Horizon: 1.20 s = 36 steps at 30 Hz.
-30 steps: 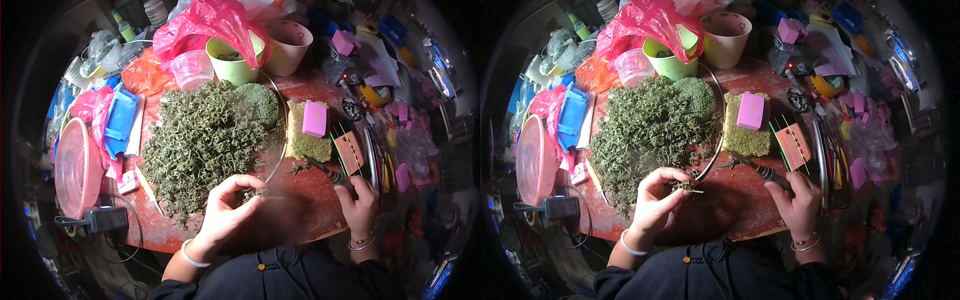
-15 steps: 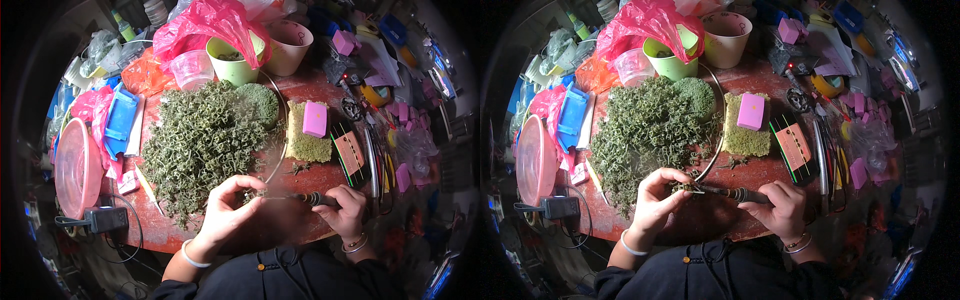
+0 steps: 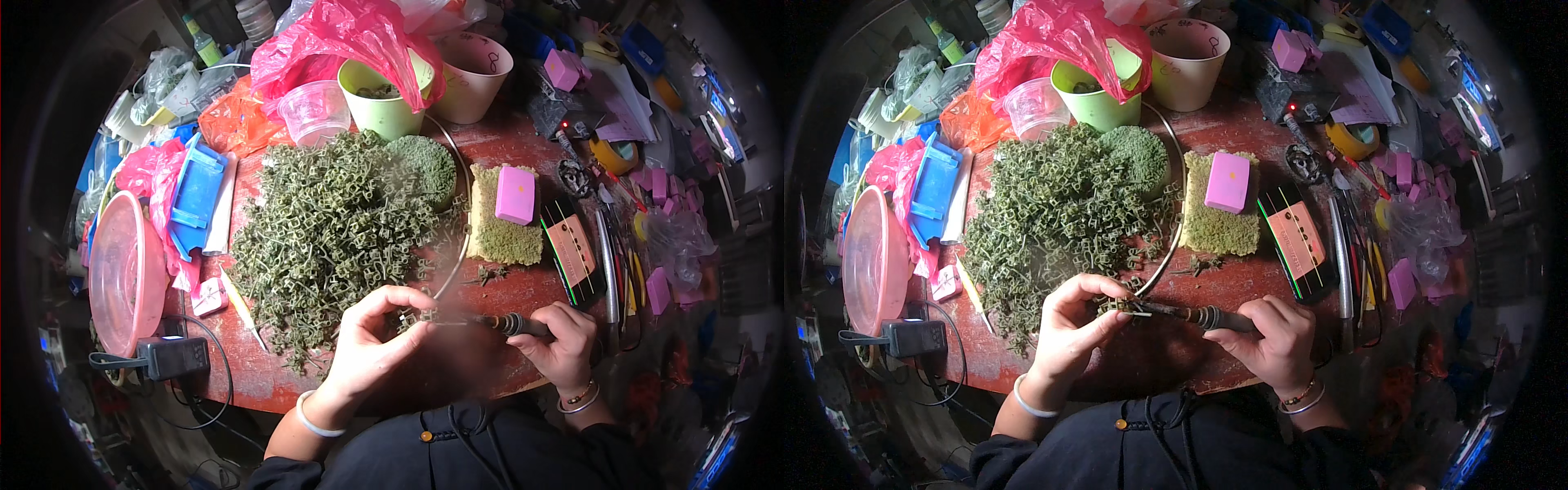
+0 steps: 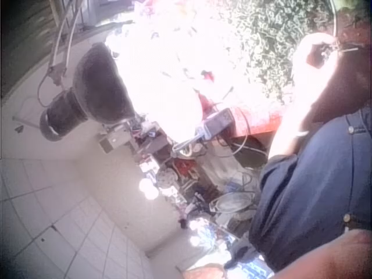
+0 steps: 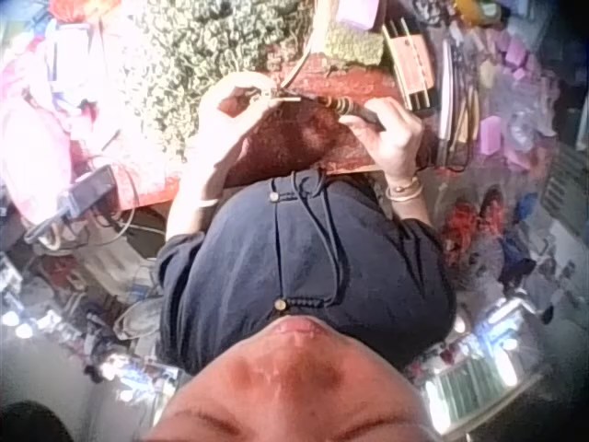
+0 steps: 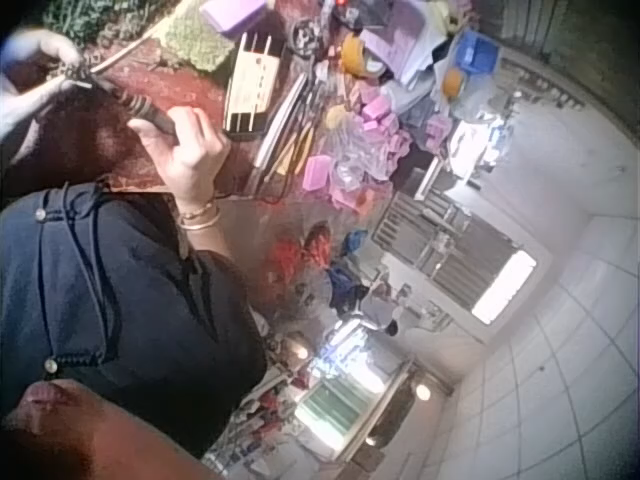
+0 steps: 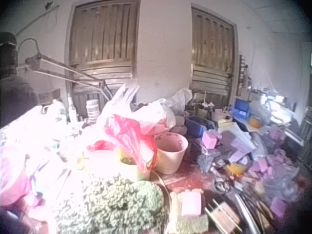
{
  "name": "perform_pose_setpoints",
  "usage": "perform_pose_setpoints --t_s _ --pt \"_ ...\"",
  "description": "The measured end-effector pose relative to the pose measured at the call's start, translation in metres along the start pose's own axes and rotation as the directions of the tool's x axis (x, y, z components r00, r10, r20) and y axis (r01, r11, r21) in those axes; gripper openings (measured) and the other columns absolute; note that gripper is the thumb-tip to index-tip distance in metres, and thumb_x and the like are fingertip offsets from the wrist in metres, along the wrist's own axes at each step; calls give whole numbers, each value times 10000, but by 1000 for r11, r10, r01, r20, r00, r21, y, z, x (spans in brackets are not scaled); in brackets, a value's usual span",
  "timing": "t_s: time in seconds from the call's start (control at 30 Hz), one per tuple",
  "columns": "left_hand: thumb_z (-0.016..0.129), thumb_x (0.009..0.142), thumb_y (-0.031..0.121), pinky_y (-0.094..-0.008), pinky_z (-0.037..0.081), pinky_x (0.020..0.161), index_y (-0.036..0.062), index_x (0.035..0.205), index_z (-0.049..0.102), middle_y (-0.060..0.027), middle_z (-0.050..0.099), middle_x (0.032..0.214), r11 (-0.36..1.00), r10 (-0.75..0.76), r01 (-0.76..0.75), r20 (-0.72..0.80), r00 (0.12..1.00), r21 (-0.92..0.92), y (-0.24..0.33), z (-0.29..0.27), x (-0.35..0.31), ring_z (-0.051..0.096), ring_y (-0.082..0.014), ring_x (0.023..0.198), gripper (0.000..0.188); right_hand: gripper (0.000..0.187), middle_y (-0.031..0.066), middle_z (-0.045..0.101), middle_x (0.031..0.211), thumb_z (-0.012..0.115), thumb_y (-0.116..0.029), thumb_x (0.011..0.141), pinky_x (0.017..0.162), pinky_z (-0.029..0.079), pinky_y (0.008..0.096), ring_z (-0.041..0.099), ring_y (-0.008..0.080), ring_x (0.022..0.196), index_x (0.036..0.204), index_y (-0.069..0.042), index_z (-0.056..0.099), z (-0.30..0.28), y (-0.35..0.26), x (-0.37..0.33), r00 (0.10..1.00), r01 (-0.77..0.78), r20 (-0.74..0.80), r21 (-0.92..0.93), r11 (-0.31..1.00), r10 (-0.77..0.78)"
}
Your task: Using a soldering iron to attach dried moss or foliage to a circular wire frame to create a decoration.
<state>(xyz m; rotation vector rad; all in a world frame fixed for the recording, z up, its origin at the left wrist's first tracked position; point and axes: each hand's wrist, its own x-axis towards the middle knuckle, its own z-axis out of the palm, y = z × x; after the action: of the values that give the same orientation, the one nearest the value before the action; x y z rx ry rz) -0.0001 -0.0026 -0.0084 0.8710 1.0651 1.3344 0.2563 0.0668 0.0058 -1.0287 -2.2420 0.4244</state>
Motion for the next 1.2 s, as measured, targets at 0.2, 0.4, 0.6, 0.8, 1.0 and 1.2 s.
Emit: perform_pose_setpoints --t_s 0.2,0.4,0.6,0.8,1.0,1.2 --pt "689 836 -59 -265 480 882 -8 1057 641 -64 639 1050 999 40 -40 -15 999 12 2 4 2 597 -134 991 232 441 38 489 583 804 -422 781 435 377 319 503 187 467 721 -53 571 -3 0 -1 999 -46 -14 78 996 48" --pt "724 804 -63 -275 469 873 -10 1017 638 -62 635 1003 994 75 -72 -41 996 85 5 8 2 594 -141 955 236 387 84 508 622 808 -347 797 460 377 347 507 243 507 762 -42 572 -12 19 2 970 -184 -198 -236 954 138" --pt "737 797 -49 -285 454 895 2 1002 620 -67 614 1017 987 91 -86 -32 995 133 4 10 3 579 -142 972 241 353 99 517 598 817 -278 796 470 385 360 512 260 504 750 -43 558 -13 10 5 961 -263 -129 -168 950 243" --pt "696 810 -47 -221 472 685 34 1032 568 -86 611 1022 999 -23 24 43 999 -34 3 0 3 577 -109 827 268 352 106 509 583 795 -211 823 467 383 339 510 252 490 732 -26 510 11 -8 17 954 -297 -12 124 947 300" --pt "736 773 96 -201 389 383 9 1124 474 -184 582 953 863 -112 253 322 940 -436 16 3 2 541 -134 621 446 243 171 604 717 727 -148 868 555 469 381 635 336 644 898 -15 526 44 -21 39 959 -271 182 379 885 216" --pt "727 820 71 -188 342 346 -12 865 600 -156 558 794 752 46 209 366 930 -626 10 -19 -3 547 -133 469 158 298 184 606 822 732 -112 794 618 480 471 631 403 765 963 -28 501 61 -24 48 940 -227 318 302 926 127"
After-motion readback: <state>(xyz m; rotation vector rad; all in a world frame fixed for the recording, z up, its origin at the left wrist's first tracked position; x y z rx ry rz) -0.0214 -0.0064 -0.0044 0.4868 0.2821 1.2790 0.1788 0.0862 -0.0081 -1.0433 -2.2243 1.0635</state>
